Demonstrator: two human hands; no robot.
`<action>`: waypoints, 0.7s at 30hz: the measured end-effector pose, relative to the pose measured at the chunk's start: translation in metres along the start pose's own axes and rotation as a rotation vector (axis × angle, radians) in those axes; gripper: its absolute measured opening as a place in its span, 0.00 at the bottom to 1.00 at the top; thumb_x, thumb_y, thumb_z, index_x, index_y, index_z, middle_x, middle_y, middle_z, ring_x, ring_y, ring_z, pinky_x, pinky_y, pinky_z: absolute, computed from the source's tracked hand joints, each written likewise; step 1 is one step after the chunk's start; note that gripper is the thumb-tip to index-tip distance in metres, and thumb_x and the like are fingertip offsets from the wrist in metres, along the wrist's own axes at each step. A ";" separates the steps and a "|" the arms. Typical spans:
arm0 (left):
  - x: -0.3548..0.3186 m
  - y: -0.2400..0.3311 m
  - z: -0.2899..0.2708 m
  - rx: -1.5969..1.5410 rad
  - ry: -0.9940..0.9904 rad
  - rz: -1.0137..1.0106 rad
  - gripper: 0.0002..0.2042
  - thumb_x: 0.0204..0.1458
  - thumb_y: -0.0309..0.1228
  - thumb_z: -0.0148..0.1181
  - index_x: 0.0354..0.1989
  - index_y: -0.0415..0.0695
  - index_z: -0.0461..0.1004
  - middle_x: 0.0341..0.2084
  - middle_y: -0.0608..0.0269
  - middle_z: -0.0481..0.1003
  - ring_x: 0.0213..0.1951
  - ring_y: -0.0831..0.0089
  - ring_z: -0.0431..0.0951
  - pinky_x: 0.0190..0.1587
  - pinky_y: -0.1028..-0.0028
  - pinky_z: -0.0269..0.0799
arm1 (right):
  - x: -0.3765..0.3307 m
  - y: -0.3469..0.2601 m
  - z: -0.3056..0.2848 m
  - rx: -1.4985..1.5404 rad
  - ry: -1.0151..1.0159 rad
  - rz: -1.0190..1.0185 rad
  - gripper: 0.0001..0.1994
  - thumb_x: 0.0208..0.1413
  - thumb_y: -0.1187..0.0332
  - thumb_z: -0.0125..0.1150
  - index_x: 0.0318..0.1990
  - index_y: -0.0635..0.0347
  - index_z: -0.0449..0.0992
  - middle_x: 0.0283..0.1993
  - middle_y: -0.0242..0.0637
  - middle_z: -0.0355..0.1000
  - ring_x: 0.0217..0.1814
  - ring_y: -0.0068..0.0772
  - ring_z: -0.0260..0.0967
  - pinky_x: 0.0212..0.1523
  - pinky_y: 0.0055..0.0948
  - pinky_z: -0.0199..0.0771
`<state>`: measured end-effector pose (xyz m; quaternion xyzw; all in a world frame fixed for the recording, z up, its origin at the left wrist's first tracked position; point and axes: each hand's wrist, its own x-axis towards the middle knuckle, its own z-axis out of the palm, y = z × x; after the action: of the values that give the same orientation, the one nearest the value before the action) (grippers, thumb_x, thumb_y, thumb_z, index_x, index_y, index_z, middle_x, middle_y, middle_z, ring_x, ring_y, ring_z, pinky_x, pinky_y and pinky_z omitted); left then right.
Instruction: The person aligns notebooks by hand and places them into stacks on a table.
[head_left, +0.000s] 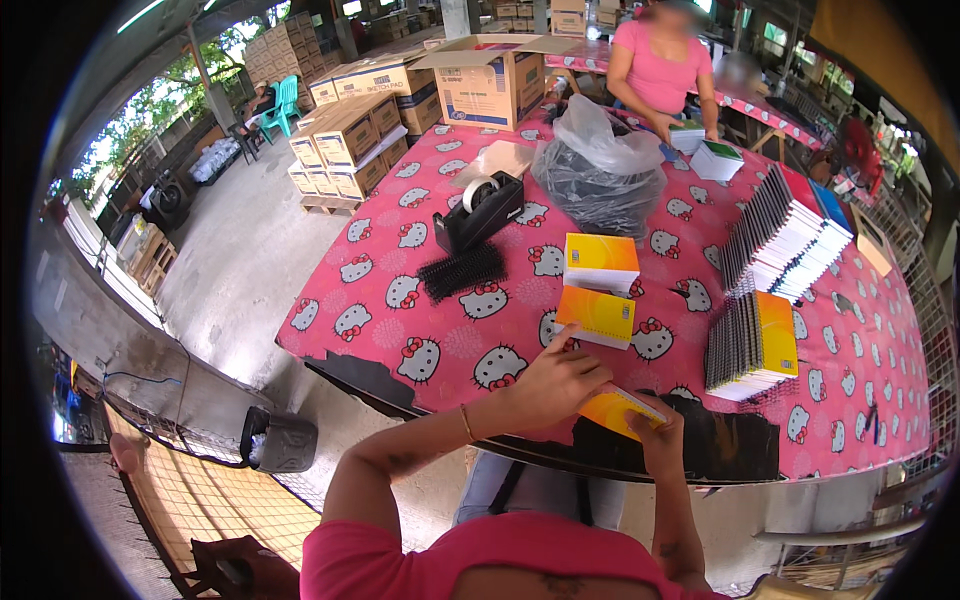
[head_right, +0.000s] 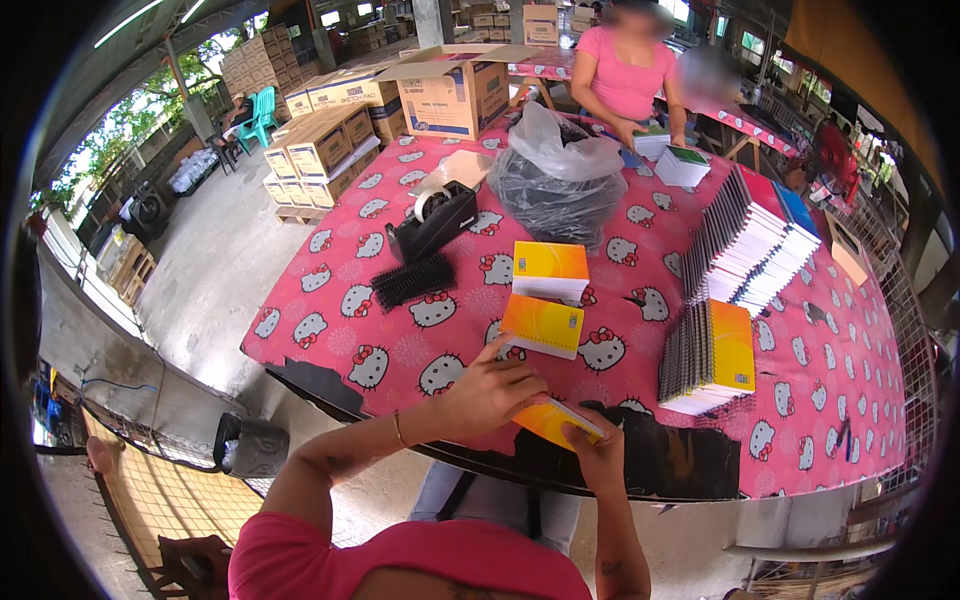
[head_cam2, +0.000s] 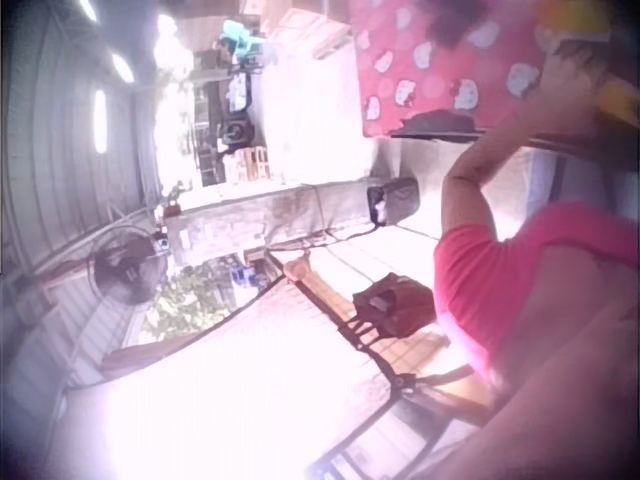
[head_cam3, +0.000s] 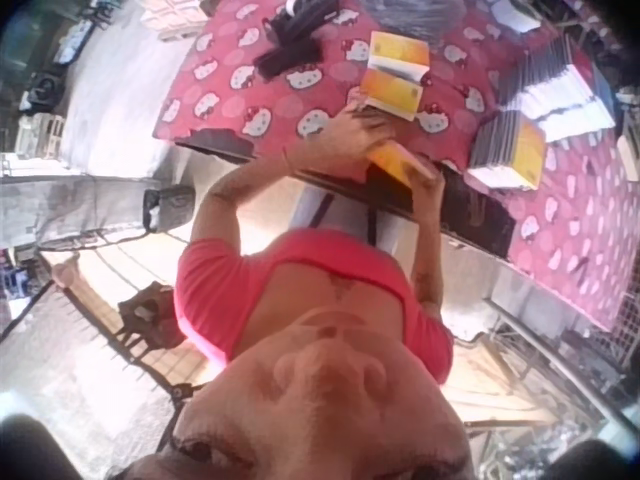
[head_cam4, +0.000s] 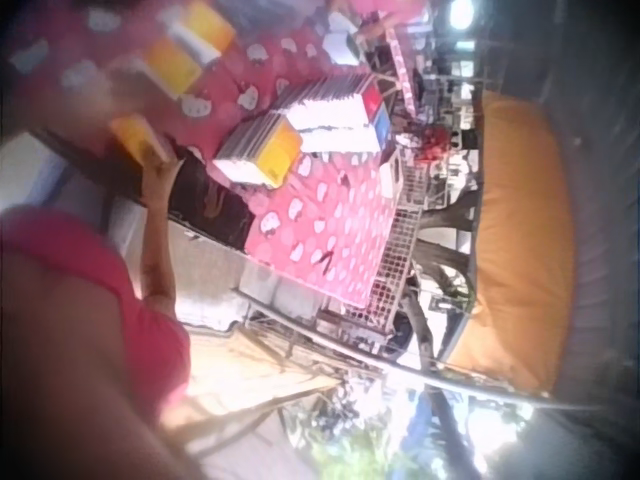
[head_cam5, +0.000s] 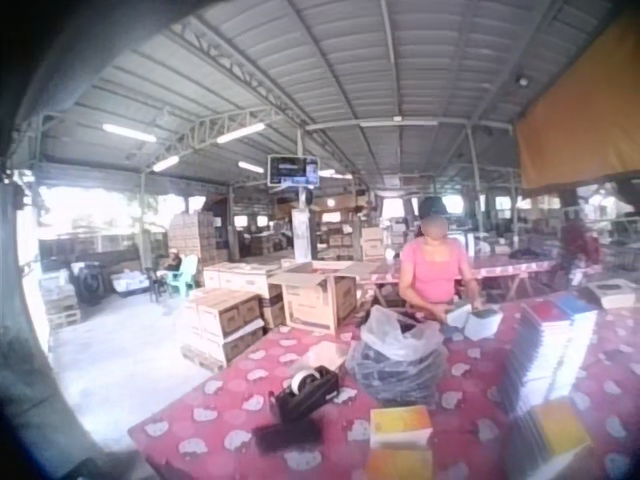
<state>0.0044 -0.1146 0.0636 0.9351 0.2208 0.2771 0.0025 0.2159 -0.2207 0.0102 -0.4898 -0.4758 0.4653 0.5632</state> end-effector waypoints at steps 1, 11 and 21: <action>0.001 -0.001 0.001 -0.037 -0.001 0.007 0.10 0.54 0.36 0.64 0.41 0.48 0.74 0.33 0.71 0.75 0.38 0.72 0.78 0.68 0.51 0.52 | 0.003 -0.002 -0.001 -0.008 -0.010 0.006 0.14 0.58 0.75 0.63 0.52 0.68 0.77 0.45 0.33 0.77 0.46 0.20 0.71 0.51 0.22 0.70; -0.041 0.047 0.038 0.066 -0.023 -0.102 0.39 0.56 0.55 0.53 0.67 0.36 0.59 0.68 0.46 0.57 0.70 0.52 0.55 0.68 0.41 0.45 | 0.002 -0.014 0.008 0.045 0.097 0.069 0.13 0.58 0.73 0.64 0.50 0.68 0.78 0.40 0.29 0.76 0.41 0.17 0.70 0.43 0.20 0.71; -0.023 0.046 0.034 0.085 -0.032 -0.131 0.42 0.56 0.61 0.49 0.68 0.36 0.58 0.70 0.48 0.55 0.72 0.52 0.52 0.68 0.41 0.45 | 0.016 -0.021 0.022 0.038 0.051 -0.026 0.15 0.59 0.77 0.61 0.54 0.68 0.75 0.48 0.35 0.77 0.49 0.21 0.72 0.51 0.23 0.73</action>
<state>0.0242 -0.1611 0.0288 0.9223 0.2929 0.2517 -0.0154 0.1968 -0.2046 0.0343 -0.4845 -0.4584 0.4544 0.5905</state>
